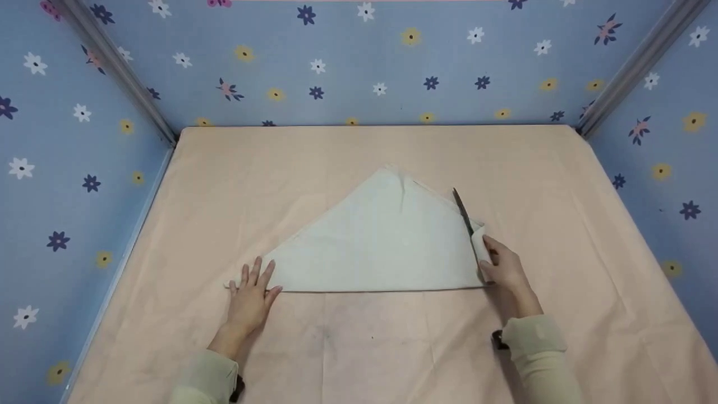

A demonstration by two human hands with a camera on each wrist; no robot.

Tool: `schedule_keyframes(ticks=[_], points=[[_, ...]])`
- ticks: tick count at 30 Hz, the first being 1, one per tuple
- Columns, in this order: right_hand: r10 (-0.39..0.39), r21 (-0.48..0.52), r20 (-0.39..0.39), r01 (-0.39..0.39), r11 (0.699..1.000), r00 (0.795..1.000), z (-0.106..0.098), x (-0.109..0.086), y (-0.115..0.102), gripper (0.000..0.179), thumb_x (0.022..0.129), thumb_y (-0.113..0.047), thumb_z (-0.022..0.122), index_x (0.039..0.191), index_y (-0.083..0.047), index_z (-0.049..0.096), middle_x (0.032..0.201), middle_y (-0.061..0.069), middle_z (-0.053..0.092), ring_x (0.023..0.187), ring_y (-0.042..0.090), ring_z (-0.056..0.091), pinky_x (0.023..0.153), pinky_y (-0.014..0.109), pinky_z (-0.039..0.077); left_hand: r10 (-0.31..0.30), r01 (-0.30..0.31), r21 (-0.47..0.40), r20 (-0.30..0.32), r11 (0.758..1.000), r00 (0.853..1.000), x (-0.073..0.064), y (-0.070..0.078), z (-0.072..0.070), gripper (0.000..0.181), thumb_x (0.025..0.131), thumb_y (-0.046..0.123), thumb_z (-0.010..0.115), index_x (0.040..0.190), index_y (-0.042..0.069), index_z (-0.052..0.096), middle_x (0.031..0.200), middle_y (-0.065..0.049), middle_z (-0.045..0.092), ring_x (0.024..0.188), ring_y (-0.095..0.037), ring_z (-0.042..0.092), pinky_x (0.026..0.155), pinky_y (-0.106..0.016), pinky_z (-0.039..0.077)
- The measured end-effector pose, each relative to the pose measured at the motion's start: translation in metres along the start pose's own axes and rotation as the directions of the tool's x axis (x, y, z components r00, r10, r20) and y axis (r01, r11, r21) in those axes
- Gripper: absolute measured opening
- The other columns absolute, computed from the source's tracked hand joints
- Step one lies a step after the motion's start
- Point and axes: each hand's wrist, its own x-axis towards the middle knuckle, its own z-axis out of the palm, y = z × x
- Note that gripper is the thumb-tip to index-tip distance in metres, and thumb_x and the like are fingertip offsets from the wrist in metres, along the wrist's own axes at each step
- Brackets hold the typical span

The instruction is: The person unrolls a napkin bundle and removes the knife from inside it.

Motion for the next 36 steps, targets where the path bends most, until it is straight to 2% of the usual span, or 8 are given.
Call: schedule_keyframes(ticks=[5,11,25,36], points=[[-0.001,0.021,-0.003,0.002,1.000,1.000,-0.002,-0.003,0.003,0.059,0.087,0.001,0.049,0.139,0.001,0.022,0.132,0.031,0.031,0.117,0.043,0.038,0.091,0.042,0.040,0.012,-0.012,-0.010,-0.012,1.000,1.000,-0.001,-0.001,0.000,0.059,0.092,0.036,0.045,0.141,0.011,0.024,0.145,-0.019,0.011,0.129,-0.045,0.005,0.092,-0.070,0.005],[-0.040,0.028,-0.020,0.040,0.999,0.999,-0.005,-0.005,0.007,0.057,0.087,0.003,0.048,0.138,0.001,0.025,0.129,0.033,0.034,0.114,0.045,0.040,0.088,0.045,0.041,0.027,-0.027,-0.008,-0.022,1.000,0.999,-0.001,-0.002,0.000,0.059,0.092,0.036,0.046,0.140,0.010,0.025,0.145,-0.020,0.011,0.128,-0.046,0.006,0.091,-0.070,0.006],[-0.070,0.048,-0.031,0.072,0.996,0.997,-0.013,-0.007,0.016,0.054,0.087,0.004,0.047,0.137,0.001,0.028,0.131,0.031,0.032,0.112,0.044,0.043,0.084,0.044,0.045,0.015,-0.015,0.005,-0.015,1.000,1.000,0.000,0.000,0.000,0.059,0.092,0.035,0.046,0.140,0.010,0.025,0.145,-0.019,0.011,0.129,-0.045,0.007,0.092,-0.070,0.006],[-0.096,-0.004,-0.046,0.096,0.995,0.994,-0.019,-0.007,0.022,0.049,0.087,0.005,0.048,0.134,0.004,0.033,0.125,0.032,0.040,0.106,0.043,0.049,0.080,0.040,0.048,0.028,-0.028,0.022,-0.015,0.999,1.000,-0.001,-0.001,0.000,0.059,0.092,0.036,0.046,0.141,0.010,0.024,0.145,-0.019,0.011,0.128,-0.045,0.007,0.091,-0.070,0.007]])
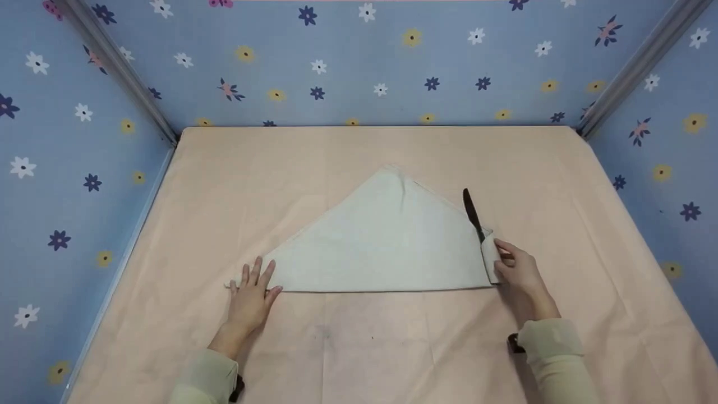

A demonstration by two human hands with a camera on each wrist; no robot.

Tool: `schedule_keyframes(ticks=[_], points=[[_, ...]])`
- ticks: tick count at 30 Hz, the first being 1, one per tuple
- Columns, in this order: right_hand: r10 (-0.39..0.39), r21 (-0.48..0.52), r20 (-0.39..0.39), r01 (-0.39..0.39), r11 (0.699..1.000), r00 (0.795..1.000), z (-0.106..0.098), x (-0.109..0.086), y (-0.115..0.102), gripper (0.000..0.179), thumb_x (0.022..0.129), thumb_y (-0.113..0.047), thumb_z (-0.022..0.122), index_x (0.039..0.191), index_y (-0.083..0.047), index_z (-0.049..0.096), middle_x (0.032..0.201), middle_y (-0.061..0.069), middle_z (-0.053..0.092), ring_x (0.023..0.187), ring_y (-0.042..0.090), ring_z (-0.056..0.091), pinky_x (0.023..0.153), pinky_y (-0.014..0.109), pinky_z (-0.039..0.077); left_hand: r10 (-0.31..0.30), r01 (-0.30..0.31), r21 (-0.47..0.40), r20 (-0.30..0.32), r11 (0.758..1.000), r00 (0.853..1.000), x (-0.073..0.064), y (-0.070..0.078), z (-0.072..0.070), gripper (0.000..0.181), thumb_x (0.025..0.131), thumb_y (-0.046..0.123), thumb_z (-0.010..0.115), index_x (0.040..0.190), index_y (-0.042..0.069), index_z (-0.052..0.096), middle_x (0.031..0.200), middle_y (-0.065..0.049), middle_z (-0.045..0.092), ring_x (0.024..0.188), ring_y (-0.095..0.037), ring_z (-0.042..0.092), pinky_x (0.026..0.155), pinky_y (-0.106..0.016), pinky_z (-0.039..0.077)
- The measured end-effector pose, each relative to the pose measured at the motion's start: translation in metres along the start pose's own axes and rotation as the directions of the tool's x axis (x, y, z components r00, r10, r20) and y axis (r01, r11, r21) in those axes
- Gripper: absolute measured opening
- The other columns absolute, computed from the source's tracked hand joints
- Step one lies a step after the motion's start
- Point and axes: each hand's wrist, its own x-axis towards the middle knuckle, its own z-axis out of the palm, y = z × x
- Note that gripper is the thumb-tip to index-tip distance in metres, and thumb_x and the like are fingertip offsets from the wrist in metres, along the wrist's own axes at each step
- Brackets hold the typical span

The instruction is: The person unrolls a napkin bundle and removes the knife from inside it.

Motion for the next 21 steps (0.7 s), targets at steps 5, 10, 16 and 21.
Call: schedule_keyframes(ticks=[5,10,16,21], points=[[0.017,-0.002,0.002,-0.017,1.000,1.000,-0.001,0.000,0.000,0.049,0.087,0.003,0.049,0.133,0.004,0.033,0.124,0.031,0.042,0.105,0.041,0.050,0.079,0.039,0.049,-0.013,0.013,0.008,0.013,1.000,1.000,0.001,0.000,0.000,0.060,0.092,0.037,0.045,0.141,0.010,0.023,0.145,-0.020,0.011,0.128,-0.045,0.006,0.091,-0.070,0.006],[0.034,-0.001,-0.003,-0.034,0.999,0.999,-0.002,0.000,0.002,0.050,0.086,0.003,0.050,0.133,0.004,0.034,0.126,0.028,0.042,0.107,0.040,0.049,0.082,0.041,0.047,-0.012,0.012,-0.014,0.005,1.000,1.000,0.001,0.000,0.001,0.061,0.092,0.043,0.041,0.141,0.010,0.024,0.145,-0.019,0.011,0.129,-0.045,0.005,0.092,-0.069,0.004],[0.045,0.014,-0.020,-0.045,0.999,0.999,-0.001,0.000,0.001,0.049,0.087,0.001,0.050,0.133,0.004,0.035,0.126,0.028,0.042,0.107,0.040,0.048,0.084,0.042,0.045,0.018,-0.021,-0.041,-0.056,0.999,0.998,0.000,-0.007,0.010,0.064,0.090,0.052,0.033,0.143,0.019,0.019,0.147,-0.014,0.006,0.130,-0.042,-0.001,0.090,-0.070,-0.001],[0.090,0.030,-0.055,-0.088,0.996,0.994,0.004,-0.002,-0.004,0.048,0.087,-0.003,0.051,0.133,-0.001,0.037,0.128,0.024,0.042,0.111,0.039,0.046,0.078,0.040,0.048,-0.004,0.003,-0.034,-0.030,0.999,1.000,0.000,0.000,0.003,0.060,0.091,0.043,0.042,0.140,0.011,0.026,0.145,-0.019,0.012,0.129,-0.044,0.005,0.092,-0.069,0.003]])
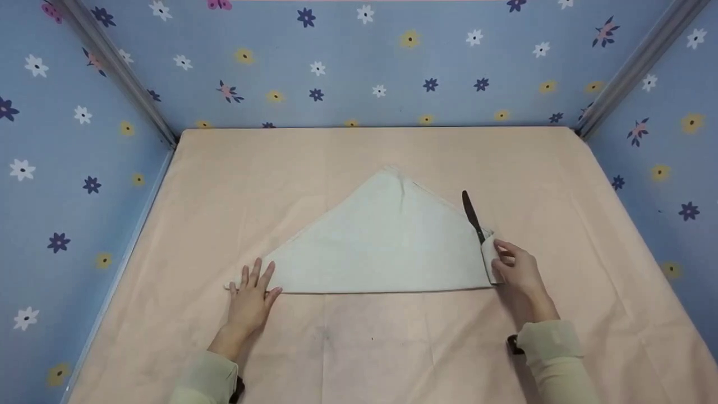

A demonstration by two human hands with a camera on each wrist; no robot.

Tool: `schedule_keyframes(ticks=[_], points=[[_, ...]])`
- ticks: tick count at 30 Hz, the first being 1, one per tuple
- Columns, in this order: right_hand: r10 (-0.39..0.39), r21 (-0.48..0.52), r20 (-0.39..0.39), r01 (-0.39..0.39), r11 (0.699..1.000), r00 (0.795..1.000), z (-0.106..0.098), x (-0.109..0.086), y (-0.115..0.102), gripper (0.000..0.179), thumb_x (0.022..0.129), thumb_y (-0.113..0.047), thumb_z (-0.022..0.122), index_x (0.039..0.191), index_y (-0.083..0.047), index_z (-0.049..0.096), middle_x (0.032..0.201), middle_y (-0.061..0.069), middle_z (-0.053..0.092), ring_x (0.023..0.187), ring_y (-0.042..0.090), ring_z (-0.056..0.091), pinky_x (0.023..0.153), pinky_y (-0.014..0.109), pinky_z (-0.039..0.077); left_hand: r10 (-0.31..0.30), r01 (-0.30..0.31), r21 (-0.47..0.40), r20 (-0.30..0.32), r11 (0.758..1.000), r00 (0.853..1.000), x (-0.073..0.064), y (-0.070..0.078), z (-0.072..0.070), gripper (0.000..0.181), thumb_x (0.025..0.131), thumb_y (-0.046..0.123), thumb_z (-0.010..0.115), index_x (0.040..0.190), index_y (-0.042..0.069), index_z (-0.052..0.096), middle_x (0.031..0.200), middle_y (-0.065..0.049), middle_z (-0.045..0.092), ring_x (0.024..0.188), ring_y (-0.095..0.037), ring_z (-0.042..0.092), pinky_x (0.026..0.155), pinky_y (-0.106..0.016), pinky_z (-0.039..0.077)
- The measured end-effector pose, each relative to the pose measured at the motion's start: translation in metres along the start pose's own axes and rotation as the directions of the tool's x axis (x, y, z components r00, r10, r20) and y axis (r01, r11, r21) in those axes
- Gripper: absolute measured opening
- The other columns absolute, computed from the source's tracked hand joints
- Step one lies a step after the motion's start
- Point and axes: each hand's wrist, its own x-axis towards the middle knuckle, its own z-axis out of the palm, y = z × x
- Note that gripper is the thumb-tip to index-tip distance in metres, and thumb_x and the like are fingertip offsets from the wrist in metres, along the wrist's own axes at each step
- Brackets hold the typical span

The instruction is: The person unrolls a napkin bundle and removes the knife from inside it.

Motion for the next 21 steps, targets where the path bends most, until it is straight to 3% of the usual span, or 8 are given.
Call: schedule_keyframes(ticks=[4,7,12,21], points=[[-0.015,0.004,-0.017,0.015,1.000,1.000,0.0039,-0.0008,-0.0047,0.047,0.086,-0.001,0.053,0.131,-0.001,0.039,0.132,0.021,0.039,0.117,0.037,0.040,0.084,0.041,0.046,-0.017,0.015,0.042,0.031,0.999,0.999,0.0010,-0.0002,-0.0004,0.059,0.092,0.039,0.043,0.141,0.011,0.024,0.145,-0.018,0.012,0.129,-0.044,0.006,0.093,-0.068,0.005],[-0.070,-0.010,-0.004,0.070,0.998,0.998,0.0055,-0.0009,-0.0068,0.047,0.086,0.001,0.054,0.130,0.004,0.038,0.134,0.024,0.034,0.121,0.039,0.034,0.092,0.042,0.039,-0.017,0.015,0.044,0.039,0.999,0.999,0.0007,0.0011,-0.0018,0.059,0.092,0.038,0.043,0.141,0.011,0.024,0.145,-0.019,0.011,0.129,-0.044,0.005,0.092,-0.069,0.006],[-0.122,-0.072,0.012,0.122,0.990,0.993,0.0073,-0.0006,-0.0074,0.048,0.085,-0.003,0.057,0.128,0.008,0.038,0.136,0.028,0.027,0.122,0.042,0.030,0.095,0.045,0.035,-0.017,0.016,0.035,0.039,0.999,0.999,0.0004,0.0013,-0.0023,0.058,0.092,0.037,0.043,0.140,0.010,0.025,0.145,-0.020,0.011,0.128,-0.046,0.005,0.091,-0.070,0.005],[-0.090,-0.091,0.028,0.092,0.992,0.996,0.0094,0.0023,-0.0061,0.059,0.080,-0.003,0.063,0.130,0.009,0.034,0.137,0.029,0.025,0.124,0.043,0.027,0.098,0.045,0.031,-0.028,0.025,0.053,0.044,0.998,0.999,0.0003,0.0012,-0.0017,0.058,0.092,0.038,0.043,0.141,0.011,0.025,0.145,-0.018,0.011,0.129,-0.045,0.006,0.092,-0.069,0.006]])
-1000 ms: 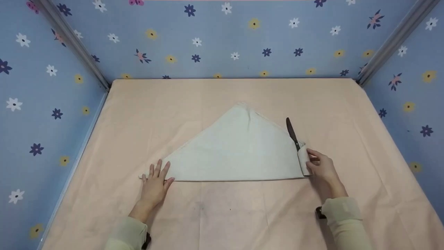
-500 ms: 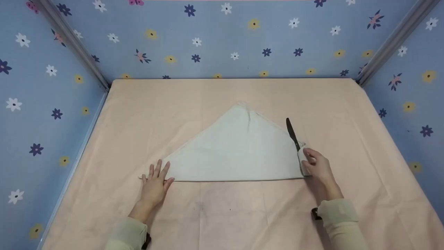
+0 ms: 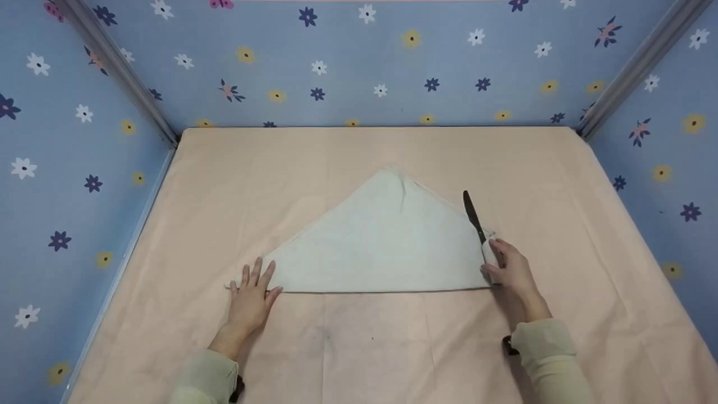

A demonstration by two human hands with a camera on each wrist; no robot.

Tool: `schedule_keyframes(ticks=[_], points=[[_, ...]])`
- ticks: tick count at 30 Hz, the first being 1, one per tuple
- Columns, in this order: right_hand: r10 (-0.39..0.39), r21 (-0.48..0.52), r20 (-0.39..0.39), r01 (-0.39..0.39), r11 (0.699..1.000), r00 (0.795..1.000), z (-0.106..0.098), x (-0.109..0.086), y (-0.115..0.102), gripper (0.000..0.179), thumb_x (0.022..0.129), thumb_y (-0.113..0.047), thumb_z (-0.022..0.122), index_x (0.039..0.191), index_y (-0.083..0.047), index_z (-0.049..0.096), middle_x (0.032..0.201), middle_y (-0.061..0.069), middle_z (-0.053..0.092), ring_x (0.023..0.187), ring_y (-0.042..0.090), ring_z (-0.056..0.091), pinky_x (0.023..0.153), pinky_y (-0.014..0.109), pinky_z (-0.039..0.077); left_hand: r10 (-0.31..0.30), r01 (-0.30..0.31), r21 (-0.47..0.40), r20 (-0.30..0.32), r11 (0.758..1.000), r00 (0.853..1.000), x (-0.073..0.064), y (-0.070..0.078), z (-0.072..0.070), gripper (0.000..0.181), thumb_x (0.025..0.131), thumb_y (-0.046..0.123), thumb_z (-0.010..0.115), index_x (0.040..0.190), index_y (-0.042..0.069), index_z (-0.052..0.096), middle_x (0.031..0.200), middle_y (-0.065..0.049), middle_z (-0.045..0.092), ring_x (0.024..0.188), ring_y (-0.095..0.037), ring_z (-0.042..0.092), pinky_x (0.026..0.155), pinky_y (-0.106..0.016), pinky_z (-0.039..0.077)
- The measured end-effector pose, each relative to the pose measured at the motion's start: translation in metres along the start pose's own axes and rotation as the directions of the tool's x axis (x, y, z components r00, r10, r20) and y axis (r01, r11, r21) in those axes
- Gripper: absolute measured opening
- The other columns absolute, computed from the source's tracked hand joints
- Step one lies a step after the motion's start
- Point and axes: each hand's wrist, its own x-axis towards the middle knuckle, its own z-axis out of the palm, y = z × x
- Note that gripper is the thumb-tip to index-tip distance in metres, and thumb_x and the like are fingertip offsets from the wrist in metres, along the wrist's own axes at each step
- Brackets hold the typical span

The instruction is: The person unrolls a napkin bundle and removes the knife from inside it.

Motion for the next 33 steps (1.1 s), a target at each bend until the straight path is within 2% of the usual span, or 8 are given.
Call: schedule_keyframes(ticks=[8,13,17,24,33], points=[[0.078,0.028,0.021,-0.079,0.996,0.997,0.0010,0.0021,-0.0006,0.068,0.077,-0.002,0.067,0.134,0.005,0.031,0.139,0.026,0.023,0.127,0.041,0.020,0.102,0.046,0.023,0.007,-0.007,-0.011,0.005,1.000,1.000,0.0006,-0.0009,0.0003,0.058,0.092,0.038,0.042,0.141,0.011,0.024,0.145,-0.019,0.010,0.129,-0.045,0.004,0.091,-0.070,0.005],[0.097,0.029,0.017,-0.098,0.995,0.995,0.0011,0.0032,0.0000,0.070,0.075,-0.002,0.069,0.134,0.004,0.031,0.139,0.025,0.023,0.128,0.040,0.020,0.103,0.046,0.021,0.011,-0.011,-0.015,-0.005,1.000,1.000,-0.0003,-0.0005,-0.0001,0.059,0.092,0.038,0.044,0.141,0.011,0.024,0.145,-0.019,0.010,0.129,-0.045,0.005,0.091,-0.070,0.005],[0.087,0.024,0.005,-0.087,0.996,0.996,0.0025,0.0039,0.0017,0.070,0.074,-0.002,0.070,0.133,0.004,0.033,0.138,0.026,0.025,0.127,0.040,0.021,0.102,0.046,0.022,0.019,-0.019,-0.018,-0.015,1.000,1.000,-0.0004,-0.0003,-0.0006,0.060,0.092,0.037,0.045,0.141,0.010,0.025,0.145,-0.019,0.011,0.129,-0.045,0.007,0.091,-0.070,0.006],[0.048,0.009,-0.021,-0.048,0.999,0.999,0.0030,0.0035,0.0034,0.065,0.075,-0.001,0.069,0.130,0.006,0.036,0.135,0.028,0.030,0.125,0.042,0.025,0.101,0.048,0.024,0.007,-0.007,-0.011,0.004,1.000,1.000,0.0005,-0.0001,-0.0012,0.060,0.092,0.037,0.045,0.141,0.010,0.024,0.145,-0.019,0.011,0.129,-0.044,0.006,0.092,-0.069,0.006],[0.055,-0.013,-0.036,-0.056,0.998,0.998,0.0025,0.0036,0.0029,0.061,0.077,0.001,0.065,0.131,0.006,0.036,0.134,0.028,0.031,0.124,0.042,0.027,0.101,0.047,0.024,-0.005,0.005,0.007,0.010,1.000,1.000,0.0015,0.0003,-0.0010,0.060,0.092,0.039,0.044,0.141,0.011,0.023,0.145,-0.018,0.010,0.129,-0.044,0.006,0.092,-0.069,0.006]])
